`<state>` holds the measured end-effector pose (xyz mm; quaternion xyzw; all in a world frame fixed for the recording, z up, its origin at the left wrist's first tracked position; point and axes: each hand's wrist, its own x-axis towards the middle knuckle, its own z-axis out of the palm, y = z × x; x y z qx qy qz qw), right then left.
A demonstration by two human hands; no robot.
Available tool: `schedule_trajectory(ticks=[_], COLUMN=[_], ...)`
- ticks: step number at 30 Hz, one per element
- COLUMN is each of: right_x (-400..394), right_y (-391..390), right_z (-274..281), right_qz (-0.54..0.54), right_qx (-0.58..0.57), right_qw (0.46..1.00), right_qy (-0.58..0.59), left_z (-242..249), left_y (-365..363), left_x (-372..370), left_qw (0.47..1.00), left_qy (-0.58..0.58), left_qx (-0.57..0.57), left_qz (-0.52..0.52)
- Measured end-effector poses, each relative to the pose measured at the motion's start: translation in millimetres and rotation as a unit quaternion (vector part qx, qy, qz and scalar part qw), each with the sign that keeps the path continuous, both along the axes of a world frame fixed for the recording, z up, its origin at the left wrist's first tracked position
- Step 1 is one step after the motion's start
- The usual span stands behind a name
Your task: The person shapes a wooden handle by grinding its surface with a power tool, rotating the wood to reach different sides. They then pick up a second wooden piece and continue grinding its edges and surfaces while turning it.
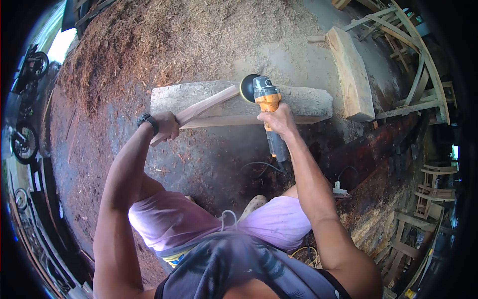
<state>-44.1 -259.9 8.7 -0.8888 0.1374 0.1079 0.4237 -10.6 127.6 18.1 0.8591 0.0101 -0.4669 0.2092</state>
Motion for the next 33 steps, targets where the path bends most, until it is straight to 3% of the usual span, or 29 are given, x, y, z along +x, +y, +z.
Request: schedule_trajectory(ticks=[4,6,8,14,17,20,23,25,27,33], right_x=[-22.8,-31.2,-39.6,-38.9,-27.1,-16.4,-3.7,-5.6,-11.0,-43.5], right_y=[43.6,64.4,83.2,82.1,55.2,31.0,9.7,11.5,20.4,88.6], right_z=[19.0,26.8,21.9,8.5,16.4,7.1,-0.9,5.1,5.3,34.7], right_qz=[0.102,0.160,0.188,0.184,0.133,0.069,0.007,0.013,0.043,0.175], right_qx=[0.039,0.018,-0.018,-0.019,0.002,-0.028,-0.031,0.003,0.047,0.008], right_qw=[0.988,0.987,0.982,0.981,0.991,0.996,0.999,1.000,0.998,0.983], right_qy=[-0.108,-0.010,-0.018,-0.066,0.000,-0.055,-0.004,0.006,-0.006,-0.046], left_z=[-0.5,-2.5,-5.0,-15.7,-20.3,-18.9,-15.8,-13.5,-12.3,-12.7], left_y=[-0.5,-0.6,-0.4,3.6,6.5,6.2,5.3,6.4,6.5,10.2], left_x=[-1.2,-1.3,-2.1,-3.5,-1.6,-0.2,-0.6,-1.3,-1.0,4.4], left_qw=[1.000,1.000,1.000,0.999,0.999,0.999,0.999,1.000,0.997,0.998], left_qy=[0.001,-0.006,-0.009,-0.036,-0.046,-0.040,-0.024,-0.014,0.018,0.043], left_qx=[0.004,0.005,0.002,-0.011,-0.013,-0.013,-0.021,-0.026,-0.052,-0.032], left_qz=[0.012,0.015,0.013,0.010,-0.005,-0.007,0.001,0.010,-0.049,-0.040])
